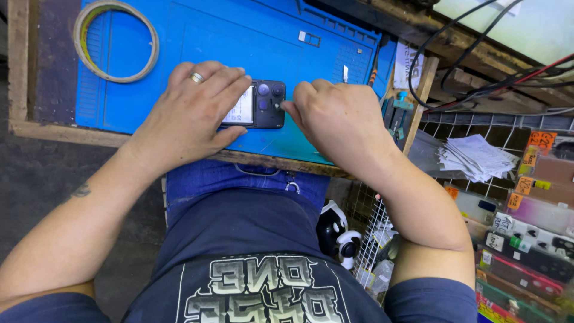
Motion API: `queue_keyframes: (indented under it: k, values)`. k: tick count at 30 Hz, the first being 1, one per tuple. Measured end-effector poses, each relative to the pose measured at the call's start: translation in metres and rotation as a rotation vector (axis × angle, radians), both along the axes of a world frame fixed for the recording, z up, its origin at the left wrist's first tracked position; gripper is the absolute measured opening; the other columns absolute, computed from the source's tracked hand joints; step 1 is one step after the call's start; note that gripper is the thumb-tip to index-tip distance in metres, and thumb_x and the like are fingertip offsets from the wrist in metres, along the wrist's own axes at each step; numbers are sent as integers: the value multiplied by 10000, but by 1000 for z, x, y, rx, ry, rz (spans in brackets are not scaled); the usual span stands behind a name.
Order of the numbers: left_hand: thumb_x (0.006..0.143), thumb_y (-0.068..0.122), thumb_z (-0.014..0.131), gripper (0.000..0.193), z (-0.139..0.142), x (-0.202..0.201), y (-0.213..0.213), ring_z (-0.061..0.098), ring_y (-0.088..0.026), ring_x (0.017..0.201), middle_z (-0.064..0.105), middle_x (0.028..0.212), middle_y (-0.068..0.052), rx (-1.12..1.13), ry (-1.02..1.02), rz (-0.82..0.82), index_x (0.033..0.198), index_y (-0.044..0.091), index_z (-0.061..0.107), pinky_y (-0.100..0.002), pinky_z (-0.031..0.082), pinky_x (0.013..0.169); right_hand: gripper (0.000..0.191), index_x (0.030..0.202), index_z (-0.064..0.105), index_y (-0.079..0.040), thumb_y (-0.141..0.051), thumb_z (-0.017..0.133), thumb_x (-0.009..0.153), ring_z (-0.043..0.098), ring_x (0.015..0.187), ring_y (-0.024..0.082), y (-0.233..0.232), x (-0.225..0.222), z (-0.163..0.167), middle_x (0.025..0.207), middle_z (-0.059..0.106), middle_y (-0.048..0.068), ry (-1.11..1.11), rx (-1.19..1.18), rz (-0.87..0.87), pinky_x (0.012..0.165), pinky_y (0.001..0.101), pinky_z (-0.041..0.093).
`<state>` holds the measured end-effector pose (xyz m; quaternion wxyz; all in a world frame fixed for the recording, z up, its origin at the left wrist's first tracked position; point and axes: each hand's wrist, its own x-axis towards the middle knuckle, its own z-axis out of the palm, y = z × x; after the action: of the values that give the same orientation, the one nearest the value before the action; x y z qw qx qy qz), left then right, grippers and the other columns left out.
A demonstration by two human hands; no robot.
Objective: The person uses a precision screwdriver to remove screws from the back of a smartphone. They then use a prying tool to separate the back cover from the phone's body. Finally, they connect a white charging cable to the device.
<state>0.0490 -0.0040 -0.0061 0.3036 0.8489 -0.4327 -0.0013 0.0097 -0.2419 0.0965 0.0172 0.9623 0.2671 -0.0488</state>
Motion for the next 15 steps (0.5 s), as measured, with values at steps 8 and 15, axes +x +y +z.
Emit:
queue_keyframes:
  k: [8,15]
  values:
    - [758,311,817,731,-2,2,-1,523,-317,1301,593,1411,-147,-6,21,-14,1379,9,578,-504,363,1079,337,865,576,-78,-340,671,1053,655,620,310,-1,1,-6,747,628,92,56,-110,-102,496,441,491]
    - [754,308,815,738,1,-1,1,520,-320,1304,592,1411,-147,-1,21,-5,1387,13,579,-508,361,1077,205,928,578,-61,-230,657,1012,667,667,320,2,4,-2,814,640,107,116,-68,-57,535,440,513]
